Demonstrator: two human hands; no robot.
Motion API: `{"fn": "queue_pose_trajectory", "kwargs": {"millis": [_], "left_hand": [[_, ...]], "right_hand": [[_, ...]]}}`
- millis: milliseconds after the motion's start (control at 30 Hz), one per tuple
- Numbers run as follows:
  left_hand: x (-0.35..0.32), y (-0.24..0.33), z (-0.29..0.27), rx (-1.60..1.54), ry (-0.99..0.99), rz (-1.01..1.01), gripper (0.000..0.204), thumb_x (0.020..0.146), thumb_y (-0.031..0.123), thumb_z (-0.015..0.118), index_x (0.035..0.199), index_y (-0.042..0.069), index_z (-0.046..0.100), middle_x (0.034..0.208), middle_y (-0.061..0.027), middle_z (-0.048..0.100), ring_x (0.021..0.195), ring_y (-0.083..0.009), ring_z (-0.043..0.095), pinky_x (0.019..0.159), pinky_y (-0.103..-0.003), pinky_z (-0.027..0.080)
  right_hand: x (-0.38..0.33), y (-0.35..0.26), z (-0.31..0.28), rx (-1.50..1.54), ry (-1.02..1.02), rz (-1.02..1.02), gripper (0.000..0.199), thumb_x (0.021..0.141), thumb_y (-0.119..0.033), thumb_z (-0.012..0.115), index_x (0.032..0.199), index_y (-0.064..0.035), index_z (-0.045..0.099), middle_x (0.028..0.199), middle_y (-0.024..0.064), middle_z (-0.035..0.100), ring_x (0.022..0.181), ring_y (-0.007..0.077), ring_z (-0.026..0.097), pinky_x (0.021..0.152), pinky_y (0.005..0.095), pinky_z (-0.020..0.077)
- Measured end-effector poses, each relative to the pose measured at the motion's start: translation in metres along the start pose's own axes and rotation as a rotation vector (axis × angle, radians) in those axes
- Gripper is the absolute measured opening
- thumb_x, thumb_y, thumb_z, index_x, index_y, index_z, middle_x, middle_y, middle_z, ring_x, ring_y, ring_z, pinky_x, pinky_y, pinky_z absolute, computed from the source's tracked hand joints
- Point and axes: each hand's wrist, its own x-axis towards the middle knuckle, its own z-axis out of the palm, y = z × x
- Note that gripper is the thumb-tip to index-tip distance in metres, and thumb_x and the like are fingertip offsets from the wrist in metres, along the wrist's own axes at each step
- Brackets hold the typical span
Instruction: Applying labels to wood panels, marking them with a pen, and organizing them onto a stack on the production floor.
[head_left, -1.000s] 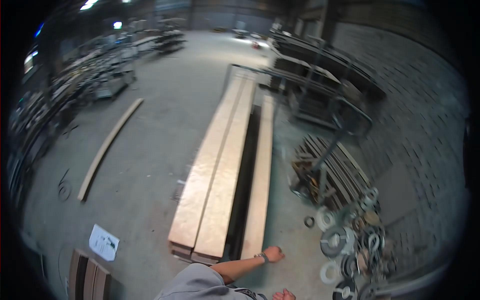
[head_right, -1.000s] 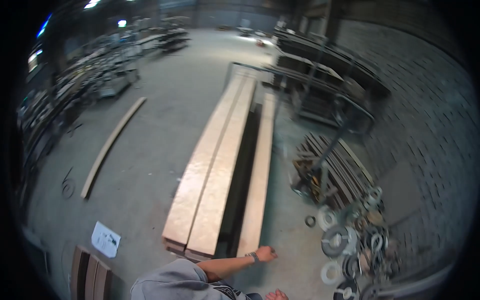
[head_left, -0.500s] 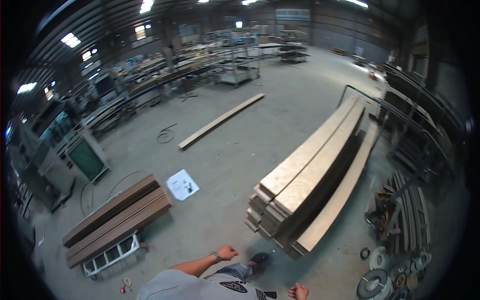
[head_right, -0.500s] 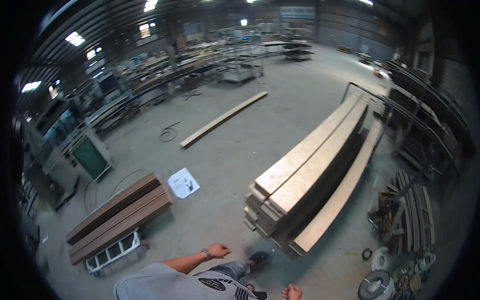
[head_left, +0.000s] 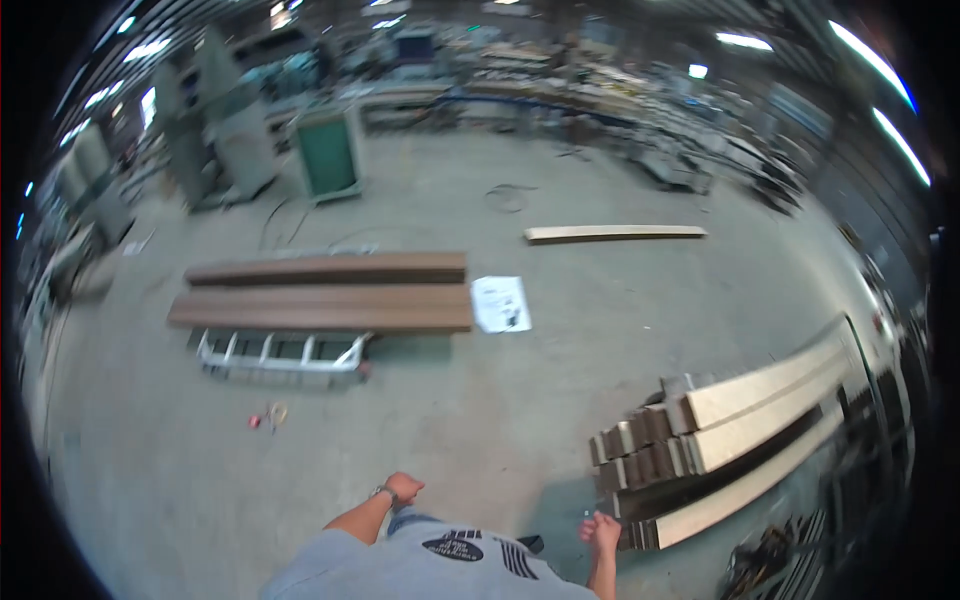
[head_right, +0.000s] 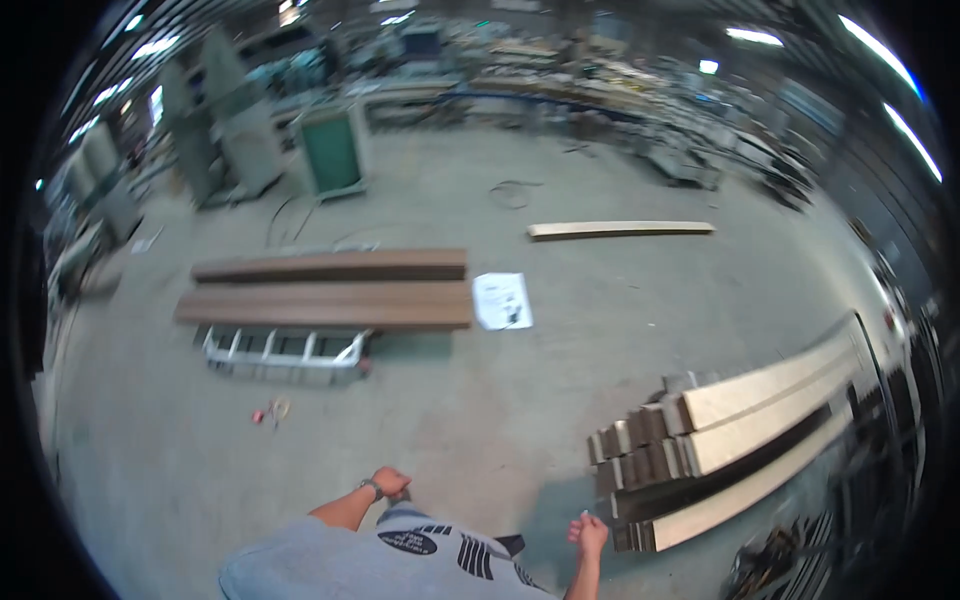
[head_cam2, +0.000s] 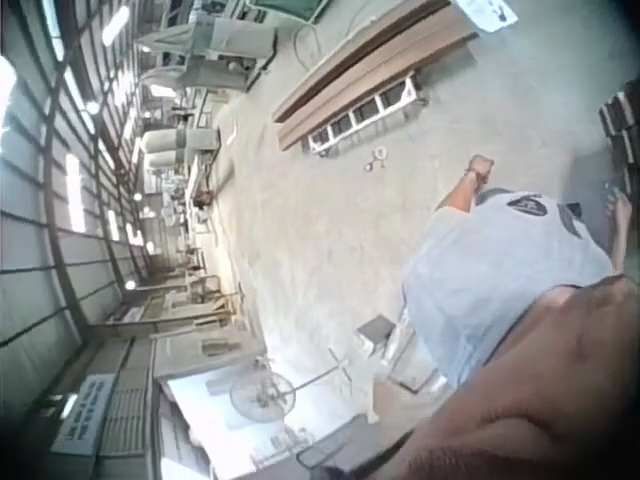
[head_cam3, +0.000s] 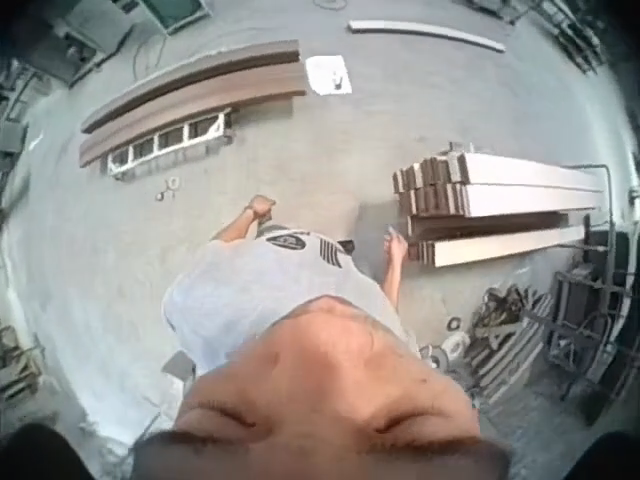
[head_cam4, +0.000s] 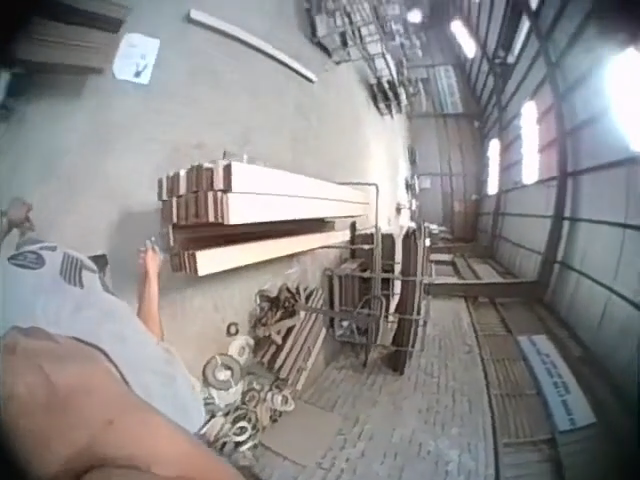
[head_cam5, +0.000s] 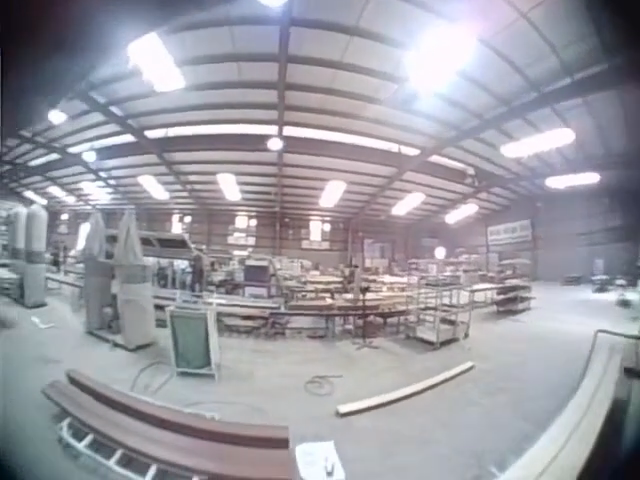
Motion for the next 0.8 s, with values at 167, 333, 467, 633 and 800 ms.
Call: {"fn": "queue_pose_trajectory", "kwargs": {"millis": [167, 333, 467, 633, 800], "left_hand": [[0.006, -0.1, -0.056, -0.365, 0.058, -0.12, 0.033, 0.087, 0.037, 0.064, 0.083, 0.006, 0.072, 0.072, -0.009, 0.071, 0.059, -0.0195, 0.069, 0.05, -0.035, 0.053], [-0.001, -0.227, -0.13, -1.038, 0.412, -0.363, 0.026, 0.089, 0.029, 0.064, 0.095, 0.004, 0.067, 0.075, -0.0103, 0.068, 0.055, -0.0216, 0.065, 0.045, -0.035, 0.051], [-0.008, -0.271, -0.197, -1.153, 0.579, -0.455, 0.029, 0.093, 0.027, 0.062, 0.108, 0.001, 0.061, 0.082, -0.0136, 0.067, 0.058, -0.0235, 0.066, 0.047, -0.036, 0.052], [0.007, -0.269, -0.214, -1.222, 0.634, -0.445, 0.029, 0.094, 0.029, 0.063, 0.104, 0.002, 0.062, 0.081, -0.0123, 0.068, 0.059, -0.0206, 0.065, 0.045, -0.033, 0.05], [0.035, -0.229, -0.208, -1.096, 0.403, -0.435, 0.032, 0.094, 0.032, 0.063, 0.108, 0.003, 0.064, 0.086, -0.0123, 0.07, 0.063, -0.0221, 0.068, 0.053, -0.034, 0.056]], "right_hand": [[-0.017, -0.043, 0.129, -0.157, -0.02, 0.046, 0.03, 0.096, -0.021, 0.059, 0.117, 0.0009, 0.058, 0.084, 0.0138, 0.066, 0.064, 0.0243, 0.068, 0.052, 0.035, 0.055], [-0.051, -0.024, 0.24, -0.823, -0.394, 0.023, 0.03, 0.087, -0.022, 0.068, 0.109, -0.0029, 0.073, 0.098, 0.0123, 0.074, 0.086, 0.0228, 0.072, 0.075, 0.0346, 0.057], [-0.066, -0.052, 0.317, -1.091, -0.493, -0.273, 0.033, 0.081, -0.023, 0.074, 0.109, -0.0059, 0.074, 0.104, 0.0148, 0.074, 0.099, 0.0229, 0.07, 0.092, 0.0338, 0.0518], [-0.043, -0.104, 0.417, -1.015, -0.69, -0.232, 0.035, 0.081, -0.023, 0.075, 0.11, -0.0044, 0.073, 0.098, 0.0123, 0.075, 0.091, 0.0194, 0.069, 0.085, 0.0326, 0.0528], [0.055, -0.087, 0.511, -1.003, -0.745, -0.182, 0.033, 0.082, -0.025, 0.074, 0.109, -0.006, 0.074, 0.093, 0.0114, 0.075, 0.082, 0.0179, 0.07, 0.079, 0.0317, 0.0546]]}}
